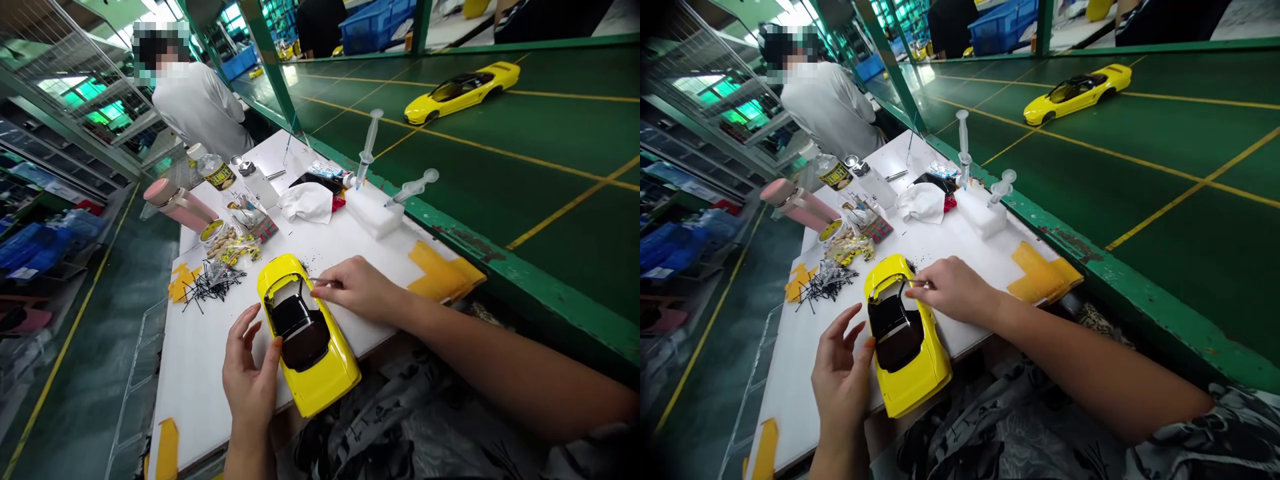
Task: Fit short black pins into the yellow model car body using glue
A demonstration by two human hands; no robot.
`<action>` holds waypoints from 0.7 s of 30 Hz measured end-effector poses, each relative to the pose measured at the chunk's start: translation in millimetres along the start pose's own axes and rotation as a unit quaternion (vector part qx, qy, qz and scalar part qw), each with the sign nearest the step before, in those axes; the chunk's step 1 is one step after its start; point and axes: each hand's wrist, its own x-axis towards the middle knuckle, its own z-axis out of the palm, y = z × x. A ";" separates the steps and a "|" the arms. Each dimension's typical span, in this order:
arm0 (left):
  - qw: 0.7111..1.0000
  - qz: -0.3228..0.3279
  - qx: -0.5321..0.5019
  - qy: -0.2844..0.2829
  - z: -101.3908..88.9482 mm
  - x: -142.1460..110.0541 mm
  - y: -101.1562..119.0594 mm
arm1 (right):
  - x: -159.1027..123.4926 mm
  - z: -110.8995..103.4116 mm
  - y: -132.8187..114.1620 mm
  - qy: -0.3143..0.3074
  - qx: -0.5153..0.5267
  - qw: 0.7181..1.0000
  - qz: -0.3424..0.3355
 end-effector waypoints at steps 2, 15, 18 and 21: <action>0.999 -0.032 -0.004 0.022 -0.5 3.3 -0.2 | 4.5 8.1 -7.3 -0.035 0.007 0.999 0.006; 0.975 -0.176 -0.088 0.105 -8.6 12.2 -11.8 | -33.7 8.4 -52.1 -0.027 0.117 0.992 0.035; 0.978 -0.180 -0.060 0.092 -11.7 12.3 -17.9 | -51.3 -31.6 -68.6 -0.059 0.136 0.987 0.065; 0.979 -0.181 -0.030 0.093 -12.0 13.9 -26.1 | -80.6 -86.1 -72.6 -0.053 0.058 0.992 0.096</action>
